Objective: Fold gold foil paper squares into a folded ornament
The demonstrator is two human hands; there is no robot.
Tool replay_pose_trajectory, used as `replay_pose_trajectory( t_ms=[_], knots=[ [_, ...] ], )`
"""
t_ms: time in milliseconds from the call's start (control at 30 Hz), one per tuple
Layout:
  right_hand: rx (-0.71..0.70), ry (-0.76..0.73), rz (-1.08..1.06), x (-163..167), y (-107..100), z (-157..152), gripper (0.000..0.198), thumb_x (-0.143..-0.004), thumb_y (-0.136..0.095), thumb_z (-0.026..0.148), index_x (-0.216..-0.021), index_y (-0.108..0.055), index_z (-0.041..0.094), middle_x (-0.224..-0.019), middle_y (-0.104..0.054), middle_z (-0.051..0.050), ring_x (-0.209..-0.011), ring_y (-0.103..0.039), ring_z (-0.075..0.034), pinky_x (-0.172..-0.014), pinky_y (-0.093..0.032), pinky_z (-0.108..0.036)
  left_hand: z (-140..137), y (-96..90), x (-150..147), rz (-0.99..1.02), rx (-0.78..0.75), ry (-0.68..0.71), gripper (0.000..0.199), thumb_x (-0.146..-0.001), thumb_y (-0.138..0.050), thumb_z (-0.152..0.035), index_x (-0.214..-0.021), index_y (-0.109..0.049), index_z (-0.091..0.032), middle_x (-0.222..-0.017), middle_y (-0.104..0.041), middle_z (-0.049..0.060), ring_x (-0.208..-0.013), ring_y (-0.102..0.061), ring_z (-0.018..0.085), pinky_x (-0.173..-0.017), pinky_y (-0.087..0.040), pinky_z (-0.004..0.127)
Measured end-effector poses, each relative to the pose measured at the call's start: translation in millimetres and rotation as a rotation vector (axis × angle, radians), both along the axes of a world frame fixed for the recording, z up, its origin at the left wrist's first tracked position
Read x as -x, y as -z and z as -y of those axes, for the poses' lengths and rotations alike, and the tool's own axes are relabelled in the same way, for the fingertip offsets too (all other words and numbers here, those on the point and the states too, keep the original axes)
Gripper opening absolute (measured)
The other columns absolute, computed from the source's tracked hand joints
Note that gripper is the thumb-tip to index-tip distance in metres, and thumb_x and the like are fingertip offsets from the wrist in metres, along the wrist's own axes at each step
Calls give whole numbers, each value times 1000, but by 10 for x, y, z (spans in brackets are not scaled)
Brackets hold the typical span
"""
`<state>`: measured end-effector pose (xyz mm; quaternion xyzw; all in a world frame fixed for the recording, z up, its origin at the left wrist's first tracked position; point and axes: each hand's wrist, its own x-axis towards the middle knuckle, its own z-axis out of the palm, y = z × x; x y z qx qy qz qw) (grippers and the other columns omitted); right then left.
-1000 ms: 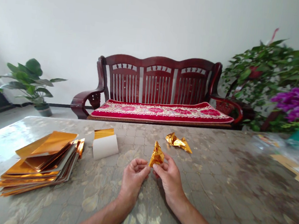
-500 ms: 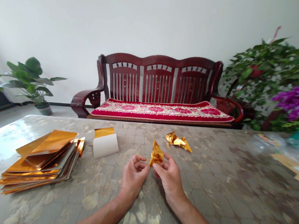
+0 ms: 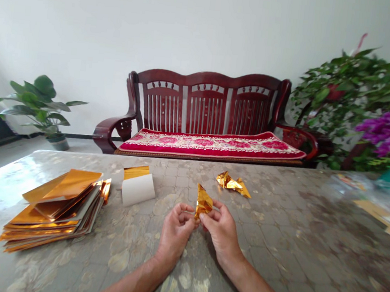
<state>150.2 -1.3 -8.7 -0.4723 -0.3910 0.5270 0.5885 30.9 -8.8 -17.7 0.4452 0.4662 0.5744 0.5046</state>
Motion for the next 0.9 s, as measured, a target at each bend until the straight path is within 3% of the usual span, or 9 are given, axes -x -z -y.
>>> replay_pose_trajectory(
  t_ms=[167, 400, 533, 700, 900],
  knots=[
    [-12, 6, -22, -13, 0, -5, 48, -64, -76, 28, -105, -53, 20, -59, -63, 6, -51, -56, -13, -51, -42, -24, 39, -76, 18, 25, 30, 64, 29, -74, -71, -29, -96, -57, -17, -70, -73, 3, -69, -71, 20, -75, -54, 31],
    [-8, -2, -8, 15, 19, 17, 48, -63, -78, 29, -104, -55, 21, -59, -64, 6, -52, -59, -14, -52, -44, -24, 19, -64, 13, -82, -19, 11, 34, -71, -71, -23, -102, -58, -18, -62, -67, -3, -58, -63, 14, -59, -46, 21],
    [6, -12, -37, 30, 2, 36, 48, -62, -79, 29, -103, -55, 21, -60, -65, 5, -53, -60, -15, -52, -44, -24, 15, -71, 12, -74, -56, 24, 27, -71, -67, -20, -97, -58, -18, -58, -63, -5, -57, -62, 13, -61, -47, 22],
    [13, -16, -116, -3, -23, 32, 51, -64, -79, 29, -106, -52, 20, -62, -66, 5, -53, -57, -13, -53, -42, -24, 58, -96, 25, -16, -71, 95, 26, -78, -57, -18, -104, -53, -19, -72, -69, -1, -70, -67, 16, -77, -51, 29],
    [57, -82, -191, -42, -12, 21, 57, -65, -82, 33, -113, -54, 21, -73, -69, 2, -55, -56, -12, -53, -41, -23, 53, -76, 0, -116, -121, -14, 27, -69, -66, -15, -95, -60, -19, -84, -68, 1, -70, -64, 14, -67, -49, 24]
  ],
)
